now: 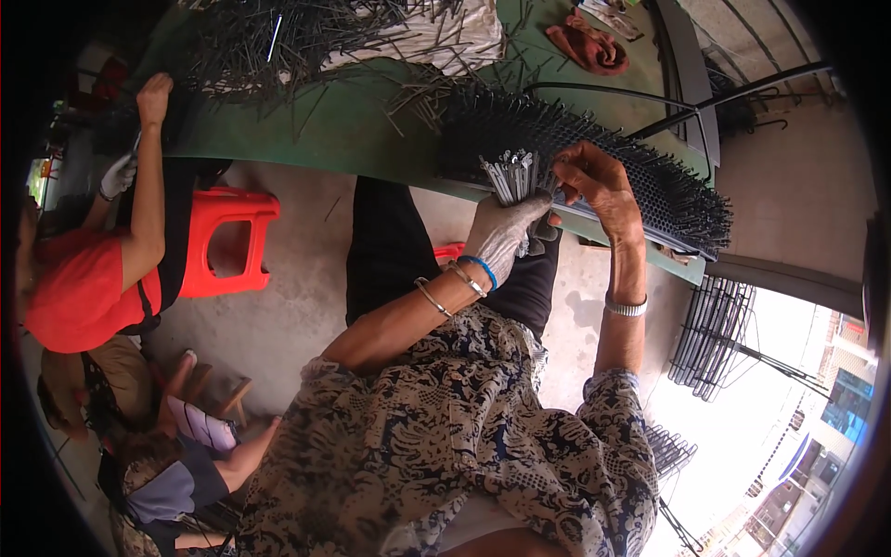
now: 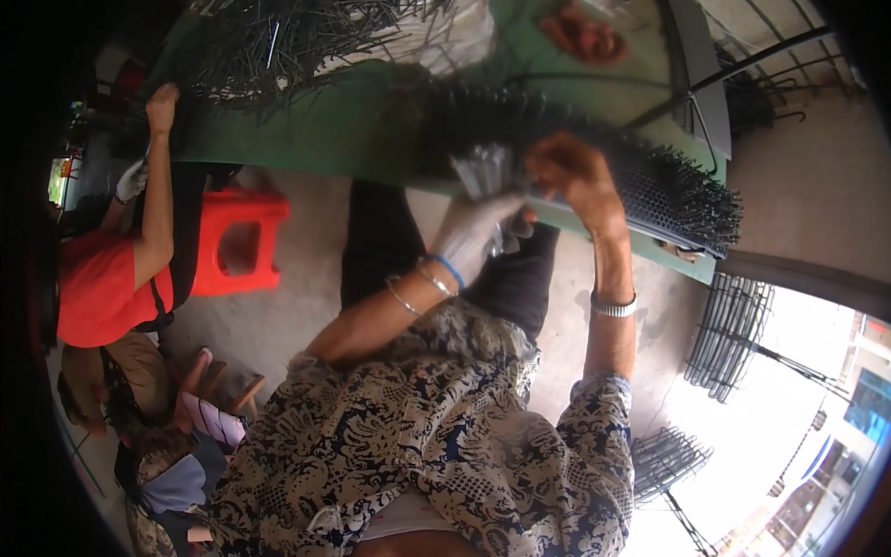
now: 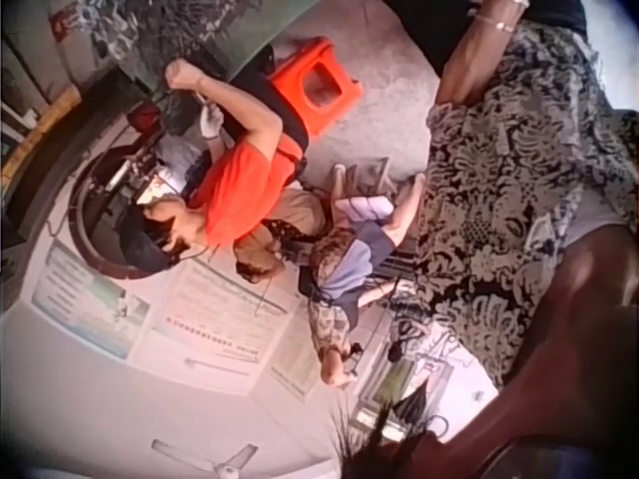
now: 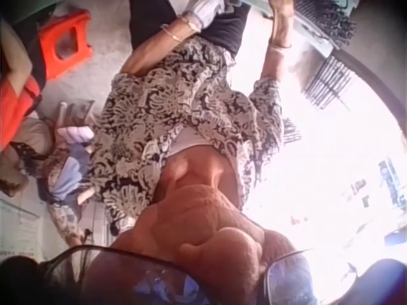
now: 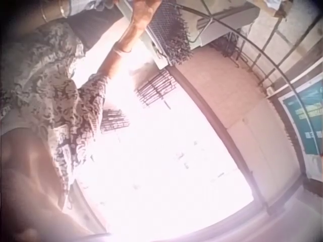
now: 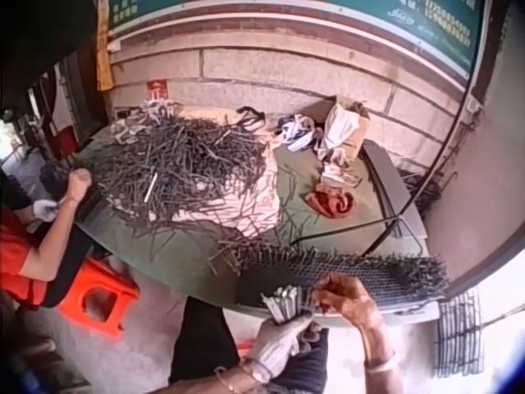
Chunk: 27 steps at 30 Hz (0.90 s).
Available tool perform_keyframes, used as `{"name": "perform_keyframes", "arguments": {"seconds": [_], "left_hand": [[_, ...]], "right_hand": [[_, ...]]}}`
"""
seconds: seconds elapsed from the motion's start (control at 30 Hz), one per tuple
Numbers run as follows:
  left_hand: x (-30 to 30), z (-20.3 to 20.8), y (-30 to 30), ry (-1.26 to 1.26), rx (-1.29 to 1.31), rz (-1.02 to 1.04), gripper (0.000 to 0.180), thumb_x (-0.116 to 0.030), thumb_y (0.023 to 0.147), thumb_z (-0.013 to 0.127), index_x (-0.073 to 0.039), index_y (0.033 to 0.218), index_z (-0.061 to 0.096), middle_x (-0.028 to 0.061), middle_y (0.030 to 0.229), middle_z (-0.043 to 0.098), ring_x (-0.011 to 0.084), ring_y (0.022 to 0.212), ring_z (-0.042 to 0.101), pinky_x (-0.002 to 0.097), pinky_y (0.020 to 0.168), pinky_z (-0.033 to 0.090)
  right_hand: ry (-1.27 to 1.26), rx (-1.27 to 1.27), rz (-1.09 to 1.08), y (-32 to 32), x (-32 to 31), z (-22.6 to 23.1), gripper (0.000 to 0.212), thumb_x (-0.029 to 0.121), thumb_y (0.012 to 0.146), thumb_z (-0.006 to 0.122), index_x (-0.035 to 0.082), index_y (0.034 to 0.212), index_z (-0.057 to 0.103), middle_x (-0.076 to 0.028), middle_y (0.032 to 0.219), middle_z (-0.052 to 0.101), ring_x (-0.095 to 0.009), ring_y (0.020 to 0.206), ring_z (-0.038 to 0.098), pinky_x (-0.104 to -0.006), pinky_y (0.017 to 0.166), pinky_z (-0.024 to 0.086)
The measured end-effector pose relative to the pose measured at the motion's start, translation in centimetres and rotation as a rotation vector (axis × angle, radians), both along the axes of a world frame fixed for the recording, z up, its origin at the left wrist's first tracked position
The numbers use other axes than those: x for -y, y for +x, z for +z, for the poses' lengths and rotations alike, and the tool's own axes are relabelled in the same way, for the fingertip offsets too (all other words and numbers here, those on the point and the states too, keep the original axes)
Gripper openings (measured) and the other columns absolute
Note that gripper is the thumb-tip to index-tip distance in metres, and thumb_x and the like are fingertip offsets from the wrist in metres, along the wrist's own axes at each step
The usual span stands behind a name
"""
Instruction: Assembling metal spike bundles into a base grid frame.
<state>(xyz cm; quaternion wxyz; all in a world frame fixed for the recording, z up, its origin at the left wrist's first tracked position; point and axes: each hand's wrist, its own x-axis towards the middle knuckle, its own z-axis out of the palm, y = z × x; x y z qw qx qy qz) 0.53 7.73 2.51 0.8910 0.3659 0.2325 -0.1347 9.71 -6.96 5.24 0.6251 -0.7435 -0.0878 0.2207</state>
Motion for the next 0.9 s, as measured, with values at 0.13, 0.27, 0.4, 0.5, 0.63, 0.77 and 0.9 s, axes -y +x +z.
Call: {"name": "perform_keyframes", "arguments": {"seconds": [0.13,0.27,0.4,0.5,0.63,0.77,0.9], "left_hand": [[0.0,-0.4,0.1,0.076,-0.054,-0.039,0.017,-0.017,0.089,0.068,-0.004,0.099,0.068,0.0037,0.078,0.07,0.0067,0.057,0.063,0.0186,0.044,0.044],[0.0,-0.5,0.0,0.047,-0.071,-0.014,0.018,-0.019,0.089,0.067,-0.005,0.1,0.068,0.0039,0.077,0.07,0.0064,0.056,0.062,0.0185,0.043,0.045],[0.0,-0.3,0.0,0.064,-0.075,-0.002,0.018,-0.019,0.089,0.067,-0.005,0.1,0.068,0.0041,0.077,0.07,0.0065,0.056,0.062,0.0184,0.043,0.045],[0.1,-0.2,0.0,0.071,-0.098,0.011,0.019,-0.02,0.09,0.066,-0.005,0.101,0.067,0.0041,0.077,0.07,0.0071,0.057,0.063,0.0185,0.043,0.045],[-0.1,-0.4,0.0,0.126,-0.069,-0.025,0.019,-0.02,0.09,0.067,-0.005,0.102,0.067,0.0049,0.079,0.071,0.0083,0.058,0.065,0.0189,0.044,0.046],[-0.2,-0.7,-0.1,0.087,-0.072,-0.075,0.021,-0.022,0.089,0.068,-0.005,0.102,0.066,0.0062,0.079,0.072,0.0087,0.055,0.064,0.0201,0.044,0.046],[0.0,-1.5,0.1,0.094,-0.04,-0.091,0.022,-0.023,0.088,0.069,-0.004,0.1,0.067,0.0066,0.078,0.071,0.0085,0.051,0.061,0.0209,0.043,0.045]], "right_hand": [[-0.082,0.097,0.063,-0.1,0.3,-0.3,0.013,0.009,0.088,0.067,-0.001,0.096,0.065,-0.001,0.073,0.059,-0.008,0.062,0.053,-0.0224,0.058,0.045],[-0.073,0.033,0.027,-0.5,-0.1,0.3,0.014,0.008,0.088,0.065,-0.002,0.098,0.066,-0.002,0.072,0.06,-0.009,0.062,0.055,-0.0228,0.059,0.046],[-0.083,0.091,0.041,-0.6,0.0,0.4,0.015,0.008,0.089,0.064,-0.003,0.098,0.066,-0.003,0.071,0.06,-0.009,0.062,0.055,-0.0229,0.059,0.047],[-0.073,0.07,0.041,-0.5,0.1,0.3,0.015,0.009,0.09,0.063,-0.003,0.099,0.065,-0.004,0.071,0.061,-0.01,0.061,0.057,-0.0233,0.059,0.048],[-0.093,0.055,0.037,-0.6,0.5,0.6,0.017,0.009,0.091,0.061,-0.004,0.102,0.065,-0.005,0.073,0.063,-0.012,0.064,0.062,-0.0247,0.061,0.052],[-0.079,0.063,-0.015,-0.4,1.5,0.8,0.016,0.009,0.093,0.06,-0.004,0.101,0.064,-0.006,0.077,0.065,-0.013,0.067,0.065,-0.0263,0.065,0.055],[-0.109,0.133,-0.064,-0.1,2.1,1.7,0.016,0.009,0.093,0.06,-0.004,0.1,0.064,-0.006,0.08,0.065,-0.013,0.068,0.065,-0.0268,0.065,0.055]]}}
